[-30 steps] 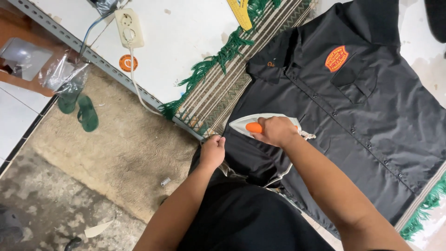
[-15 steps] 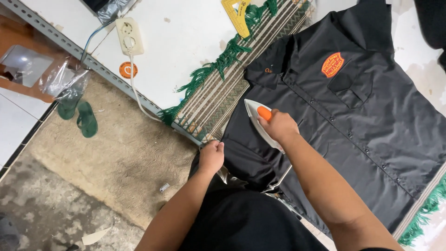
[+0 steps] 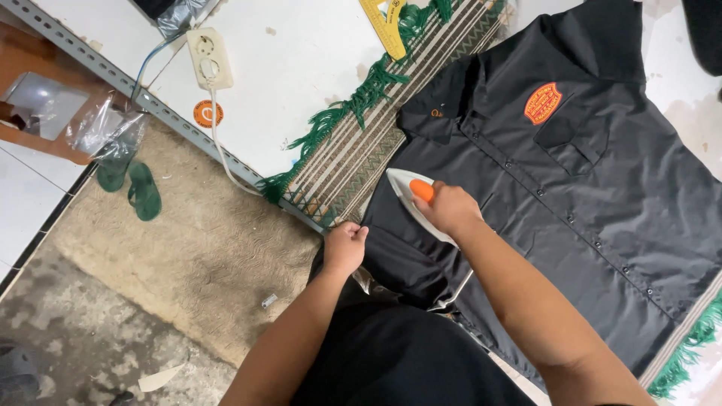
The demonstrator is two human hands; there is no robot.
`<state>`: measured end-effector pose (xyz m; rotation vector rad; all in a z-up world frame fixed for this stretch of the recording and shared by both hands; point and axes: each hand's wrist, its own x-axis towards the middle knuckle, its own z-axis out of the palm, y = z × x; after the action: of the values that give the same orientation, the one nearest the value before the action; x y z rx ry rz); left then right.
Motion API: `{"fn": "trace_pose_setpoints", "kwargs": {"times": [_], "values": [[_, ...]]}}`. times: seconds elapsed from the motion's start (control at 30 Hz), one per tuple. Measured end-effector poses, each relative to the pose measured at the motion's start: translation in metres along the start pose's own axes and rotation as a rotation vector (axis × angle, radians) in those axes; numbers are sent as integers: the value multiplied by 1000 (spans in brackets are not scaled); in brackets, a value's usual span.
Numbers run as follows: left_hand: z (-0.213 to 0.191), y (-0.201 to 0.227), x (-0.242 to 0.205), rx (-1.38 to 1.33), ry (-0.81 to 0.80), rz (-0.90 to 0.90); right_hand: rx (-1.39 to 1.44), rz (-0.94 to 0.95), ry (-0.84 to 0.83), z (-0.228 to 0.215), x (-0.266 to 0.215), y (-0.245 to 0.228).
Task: The person is ironing a black button-down shirt on a mat on the floor, using a hand iron and a spray bottle.
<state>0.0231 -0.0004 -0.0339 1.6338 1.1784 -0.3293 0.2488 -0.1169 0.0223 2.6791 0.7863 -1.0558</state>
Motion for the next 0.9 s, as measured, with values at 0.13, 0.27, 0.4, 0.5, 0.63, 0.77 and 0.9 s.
{"fn": "trace_pose_setpoints", "kwargs": {"times": [0.13, 0.27, 0.4, 0.5, 0.63, 0.77, 0.9], "values": [[3, -4, 4, -3, 16, -20, 98, 94, 65, 4, -4, -6], [11, -15, 11, -45, 39, -23, -110, -150, -53, 6, -32, -17], [11, -14, 11, -66, 52, -27, -252, -314, -120, 1, -48, -25], [14, -18, 14, -40, 57, -16, -230, -264, -83, -3, -38, -25], [13, -19, 13, -47, 51, -13, -38, -37, 28, 11, -10, -16], [10, -14, 10, -48, 58, -2, -140, -194, -39, -2, -37, -25], [14, -20, 14, -38, 61, -1, -284, -336, -117, -7, -49, -28]]}}
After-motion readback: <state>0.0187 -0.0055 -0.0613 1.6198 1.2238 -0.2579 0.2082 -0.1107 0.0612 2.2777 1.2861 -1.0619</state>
